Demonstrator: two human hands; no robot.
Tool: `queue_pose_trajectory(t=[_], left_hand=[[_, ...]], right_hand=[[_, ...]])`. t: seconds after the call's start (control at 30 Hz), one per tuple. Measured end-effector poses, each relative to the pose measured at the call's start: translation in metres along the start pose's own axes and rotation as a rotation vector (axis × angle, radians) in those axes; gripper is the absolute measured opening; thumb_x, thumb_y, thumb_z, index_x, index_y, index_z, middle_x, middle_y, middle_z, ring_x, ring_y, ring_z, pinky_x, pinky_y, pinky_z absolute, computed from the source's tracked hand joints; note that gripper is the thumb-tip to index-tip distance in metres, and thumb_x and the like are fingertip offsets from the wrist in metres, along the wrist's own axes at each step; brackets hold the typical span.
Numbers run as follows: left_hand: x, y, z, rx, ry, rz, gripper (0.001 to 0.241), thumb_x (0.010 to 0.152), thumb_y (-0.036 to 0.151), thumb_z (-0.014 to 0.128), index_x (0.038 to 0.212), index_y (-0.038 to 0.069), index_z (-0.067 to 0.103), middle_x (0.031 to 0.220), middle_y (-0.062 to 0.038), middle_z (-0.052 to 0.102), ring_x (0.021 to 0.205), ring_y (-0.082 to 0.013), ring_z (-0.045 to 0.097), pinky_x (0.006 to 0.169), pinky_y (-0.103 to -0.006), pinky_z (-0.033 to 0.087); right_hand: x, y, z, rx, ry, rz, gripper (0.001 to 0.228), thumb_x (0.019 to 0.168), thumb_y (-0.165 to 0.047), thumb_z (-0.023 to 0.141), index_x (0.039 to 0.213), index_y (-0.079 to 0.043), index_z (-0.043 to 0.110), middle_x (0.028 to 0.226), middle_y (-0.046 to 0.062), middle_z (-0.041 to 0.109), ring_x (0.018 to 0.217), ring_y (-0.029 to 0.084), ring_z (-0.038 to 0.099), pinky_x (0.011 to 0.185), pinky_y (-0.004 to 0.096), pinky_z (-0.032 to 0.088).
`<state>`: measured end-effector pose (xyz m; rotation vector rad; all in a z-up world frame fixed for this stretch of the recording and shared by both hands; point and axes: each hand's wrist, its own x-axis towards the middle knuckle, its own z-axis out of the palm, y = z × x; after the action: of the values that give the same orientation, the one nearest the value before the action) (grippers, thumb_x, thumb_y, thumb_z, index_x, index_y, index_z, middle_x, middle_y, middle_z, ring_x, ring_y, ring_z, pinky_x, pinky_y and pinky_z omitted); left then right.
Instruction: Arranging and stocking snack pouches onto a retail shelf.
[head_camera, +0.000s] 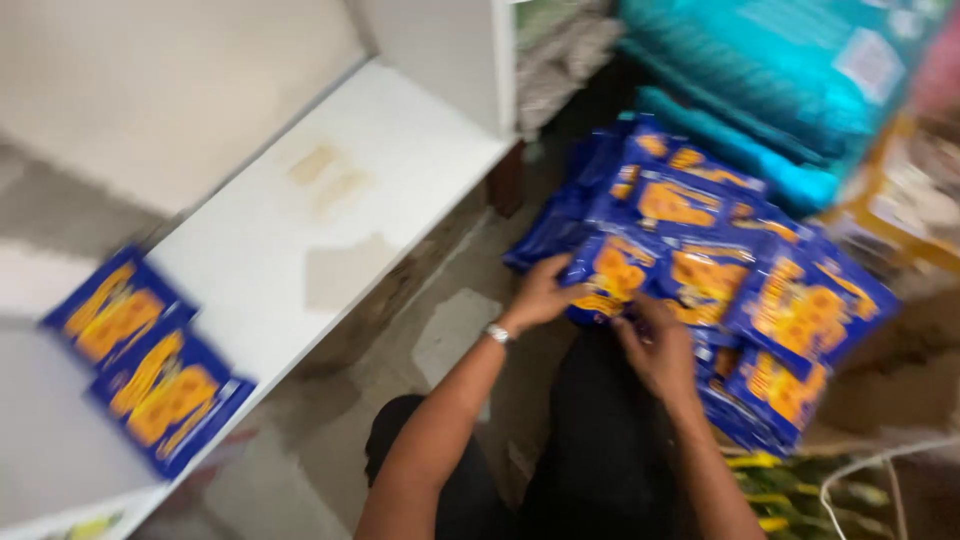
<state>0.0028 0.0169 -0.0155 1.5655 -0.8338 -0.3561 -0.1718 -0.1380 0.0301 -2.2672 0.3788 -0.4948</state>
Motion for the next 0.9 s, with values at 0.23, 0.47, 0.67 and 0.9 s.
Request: queue_pose_trajectory(t=[0.23,0.47,0.67,0.9], left_hand=[[-0.04,0.107,-0.076,0.211,-0.035,0.102,0.036,0.081,0.017,0.081,0.112,0.006,0.069,0.104,-0.009,0.075,0.096,-0.0207,0.073,0.085,-0.0346,0.056],[-0.1,0.155,-0.159,0.373,0.073,-0.008,0.035,0.083,0.026,0.082,0.113,0.013,0.069,0.1,-0.008,0.077,0.09,-0.024,0.075,0.082,-0.0359,0.057],[-0.146,0.184,-0.214,0.698,0.67,-0.009,0.054,0.093,0.033,0.073,0.14,0.012,0.057,0.143,-0.013,0.06,0.129,-0.032,0.06,0.108,-0.0478,0.048],[-0.162,0.091,-0.226,1.191,0.669,-0.144,0.073,0.102,0.038,0.053,0.161,0.002,0.031,0.169,-0.022,0.022,0.156,-0.0407,0.023,0.121,-0.06,0.019]], right_hand=[[0.045,-0.156,-0.024,-0.212,0.105,-0.514,0.07,0.083,-0.026,0.08,0.146,-0.007,0.055,0.15,0.027,0.044,0.139,0.045,0.043,0.117,0.057,0.032],[0.069,-0.172,0.066,-0.156,-0.65,-0.366,0.039,0.082,-0.033,0.081,0.115,-0.013,0.073,0.089,0.012,0.073,0.078,0.028,0.067,0.071,0.041,0.054],[0.093,-0.23,0.17,0.668,-0.549,-0.183,0.032,0.092,-0.017,0.075,0.118,0.001,0.068,0.098,0.01,0.073,0.085,0.011,0.064,0.076,0.03,0.056],[0.089,-0.266,0.212,-0.33,-0.37,-0.636,0.051,0.097,-0.03,0.063,0.145,-0.015,0.051,0.155,0.022,0.038,0.146,0.036,0.035,0.116,0.06,0.027]])
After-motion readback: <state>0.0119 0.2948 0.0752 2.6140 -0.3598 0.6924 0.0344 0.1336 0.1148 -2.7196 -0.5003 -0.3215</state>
